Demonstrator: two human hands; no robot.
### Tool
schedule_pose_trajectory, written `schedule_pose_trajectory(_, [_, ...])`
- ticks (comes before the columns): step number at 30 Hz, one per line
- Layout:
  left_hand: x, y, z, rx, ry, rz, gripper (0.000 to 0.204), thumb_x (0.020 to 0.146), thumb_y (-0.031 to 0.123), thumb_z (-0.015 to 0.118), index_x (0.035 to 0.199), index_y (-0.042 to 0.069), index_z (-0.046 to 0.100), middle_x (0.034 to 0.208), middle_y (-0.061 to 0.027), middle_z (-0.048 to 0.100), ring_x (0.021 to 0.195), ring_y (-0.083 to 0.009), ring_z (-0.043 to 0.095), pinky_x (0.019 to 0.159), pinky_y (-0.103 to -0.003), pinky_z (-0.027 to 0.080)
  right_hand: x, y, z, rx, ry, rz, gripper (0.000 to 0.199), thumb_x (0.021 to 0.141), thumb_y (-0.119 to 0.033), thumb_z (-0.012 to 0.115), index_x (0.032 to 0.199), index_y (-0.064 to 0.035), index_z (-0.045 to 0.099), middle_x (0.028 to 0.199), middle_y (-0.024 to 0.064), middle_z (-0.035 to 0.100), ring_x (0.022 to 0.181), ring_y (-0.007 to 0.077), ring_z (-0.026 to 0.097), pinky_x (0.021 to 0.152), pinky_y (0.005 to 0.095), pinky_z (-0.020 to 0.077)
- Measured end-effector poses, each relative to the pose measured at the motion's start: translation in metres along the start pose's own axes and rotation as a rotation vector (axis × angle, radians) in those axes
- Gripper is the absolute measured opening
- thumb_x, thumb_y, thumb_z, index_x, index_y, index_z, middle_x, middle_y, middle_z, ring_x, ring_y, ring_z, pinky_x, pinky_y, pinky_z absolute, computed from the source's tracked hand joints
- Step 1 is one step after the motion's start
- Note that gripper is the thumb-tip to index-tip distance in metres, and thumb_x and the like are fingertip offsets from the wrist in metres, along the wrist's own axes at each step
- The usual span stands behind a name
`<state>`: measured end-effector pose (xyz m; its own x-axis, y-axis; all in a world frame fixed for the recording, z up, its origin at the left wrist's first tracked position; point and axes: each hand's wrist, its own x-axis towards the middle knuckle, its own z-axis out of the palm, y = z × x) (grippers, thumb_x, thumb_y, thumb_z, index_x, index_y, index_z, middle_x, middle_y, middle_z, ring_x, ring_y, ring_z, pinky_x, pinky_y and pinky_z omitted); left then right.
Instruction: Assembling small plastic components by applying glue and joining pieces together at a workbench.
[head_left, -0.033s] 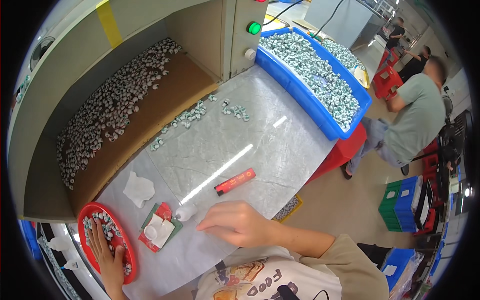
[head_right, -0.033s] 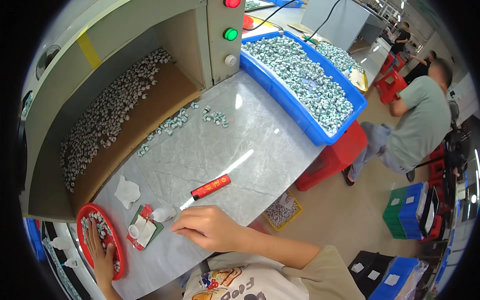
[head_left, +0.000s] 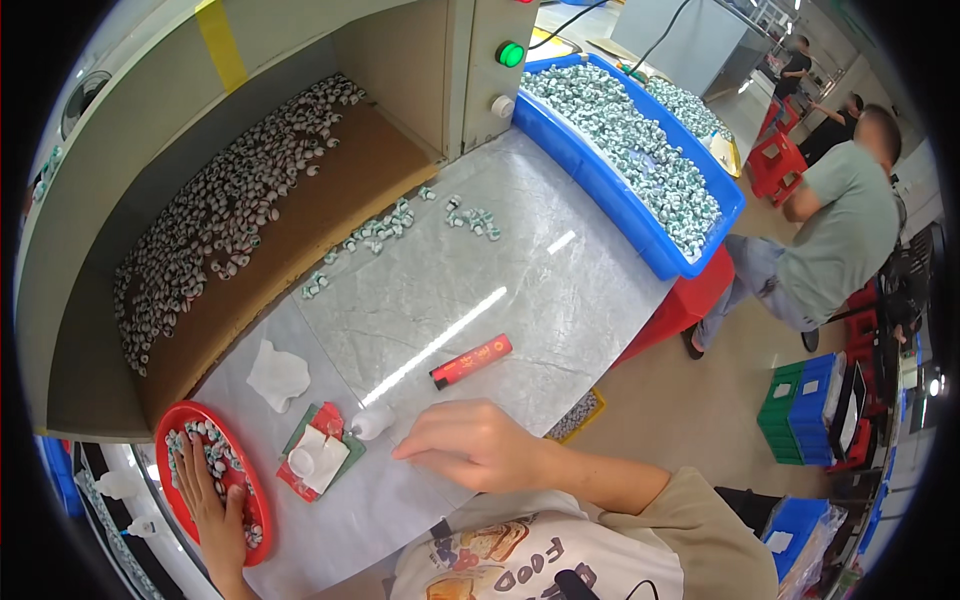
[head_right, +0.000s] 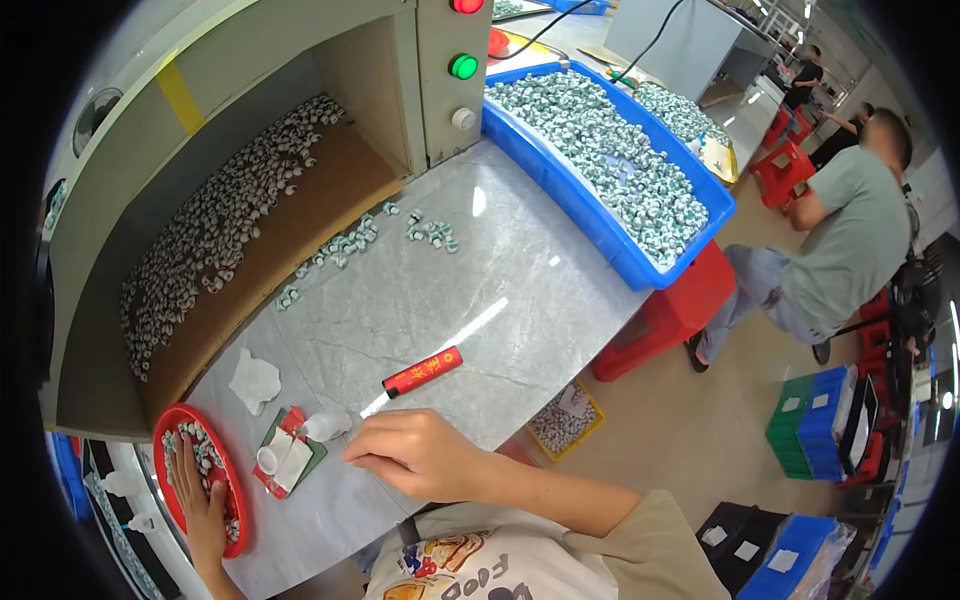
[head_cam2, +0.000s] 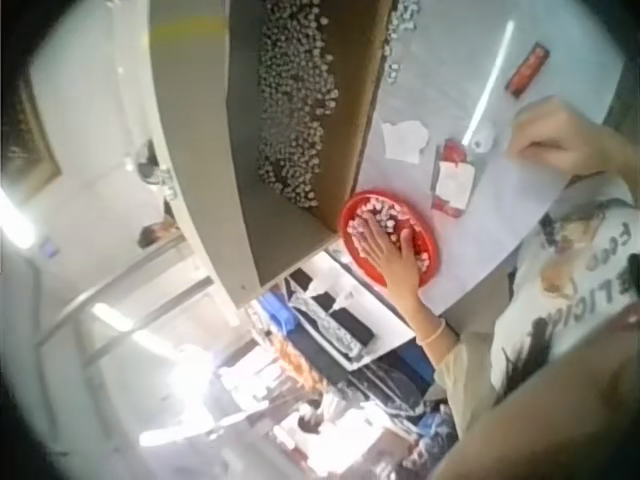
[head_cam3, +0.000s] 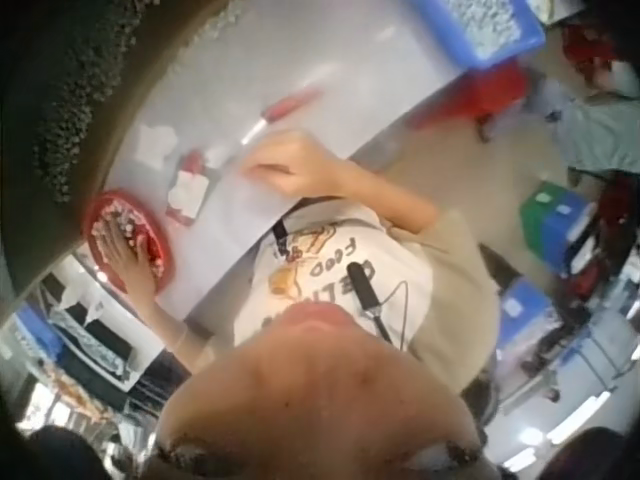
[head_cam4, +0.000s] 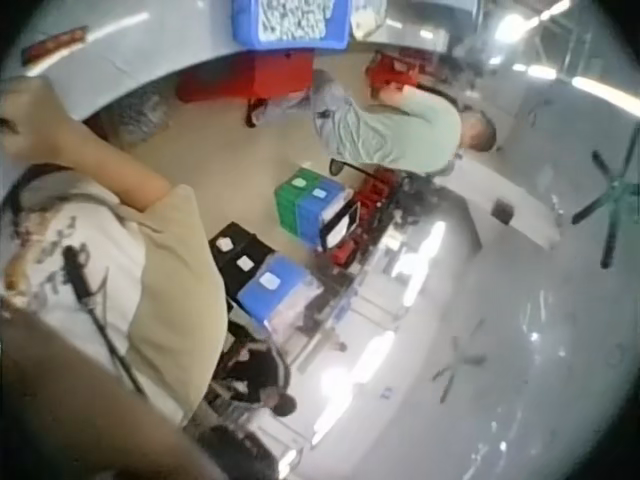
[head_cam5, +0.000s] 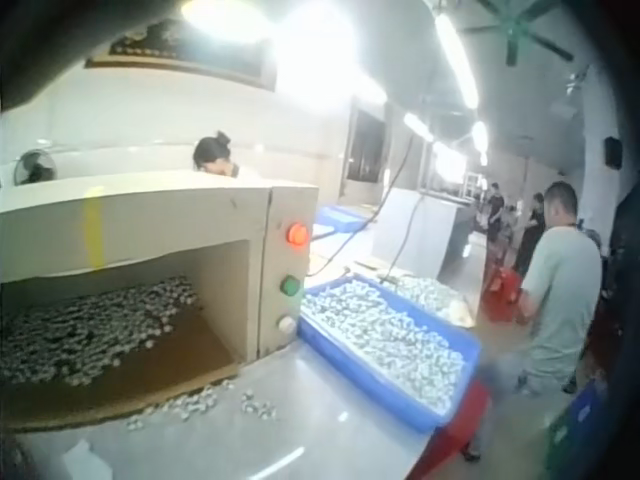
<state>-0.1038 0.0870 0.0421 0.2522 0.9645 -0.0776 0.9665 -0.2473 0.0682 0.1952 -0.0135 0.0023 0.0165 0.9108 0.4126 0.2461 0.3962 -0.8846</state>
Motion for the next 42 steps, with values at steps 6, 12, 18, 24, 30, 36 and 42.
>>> schedule_pose_trajectory(6, [0.008,-0.01,0.004,0.055,0.041,0.089,0.053,0.082,0.019,0.041,0.132,0.009,0.028,0.139,-0.0095,0.023,0.13,-0.0274,0.013,0.105,-0.04,0.009,0.0,-0.001,-0.003,0.019,-0.052,0.019,0.013,0.07,0.003,0.058,0.083,0.0008,0.06,0.076,0.0109,0.059,0.068,0.0251,0.056,0.058,0.0316,0.0444])
schedule_pose_trajectory(12, [0.007,-0.012,-0.029,-0.115,-0.143,0.168,0.055,0.076,0.004,0.05,0.129,0.009,0.035,0.135,-0.0113,0.031,0.128,-0.0278,0.02,0.104,-0.036,0.018,0.003,-0.002,-0.001,0.014,-0.03,-0.007,0.008,0.072,-0.002,0.059,0.08,-0.0013,0.061,0.071,0.009,0.059,0.063,0.0234,0.056,0.055,0.0311,0.0437])
schedule_pose_trajectory(18, [0.068,0.014,-0.079,-0.206,-0.125,0.166,0.038,0.082,0.021,0.052,0.115,0.002,0.049,0.114,-0.0153,0.052,0.107,-0.0288,0.048,0.09,-0.033,0.037,0.005,-0.002,-0.007,-0.009,-0.07,0.058,0.009,0.071,0.0,0.058,0.079,-0.0006,0.06,0.071,0.0092,0.059,0.062,0.0232,0.056,0.054,0.03,0.0431])
schedule_pose_trajectory(24, [0.208,0.044,-0.057,-0.385,-0.12,0.369,0.052,0.086,0.037,0.045,0.122,0.001,0.038,0.123,-0.0187,0.043,0.115,-0.0282,0.04,0.096,-0.032,0.03,0.007,-0.006,-0.003,0.003,-0.082,0.078,0.017,0.066,0.007,0.057,0.081,0.0004,0.063,0.073,0.0103,0.06,0.06,0.0201,0.055,0.052,0.0275,0.0411])
schedule_pose_trajectory(30, [0.33,0.071,0.029,-0.059,0.45,0.406,0.058,0.085,0.042,0.043,0.125,0.001,0.036,0.126,-0.0215,0.037,0.119,-0.0352,0.033,0.098,-0.039,0.027,0.009,-0.005,-0.002,0.014,-0.067,0.133,0.014,0.07,0.004,0.057,0.083,0.0002,0.061,0.072,0.0102,0.059,0.062,0.0228,0.055,0.054,0.0285,0.0424])
schedule_pose_trajectory(36, [0.355,0.094,0.035,0.097,0.658,0.742,0.04,0.087,0.033,0.042,0.119,0.009,0.043,0.122,-0.018,0.042,0.112,-0.0347,0.04,0.095,-0.04,0.033,0.014,-0.002,-0.003,0.044,-0.093,0.155,0.02,0.064,0.008,0.059,0.082,0.0001,0.064,0.072,0.0113,0.06,0.059,0.0205,0.056,0.05,0.0274,0.0415])
schedule_pose_trajectory(42, [0.362,0.082,0.026,-0.303,0.483,0.733,0.025,0.084,0.024,0.05,0.107,0.013,0.053,0.11,-0.0083,0.052,0.101,-0.0268,0.05,0.083,-0.037,0.041,0.016,-0.002,-0.006,0.026,-0.117,0.199,0.022,0.063,0.007,0.059,0.083,-0.0007,0.063,0.074,0.0094,0.06,0.062,0.0222,0.056,0.052,0.029,0.0427])
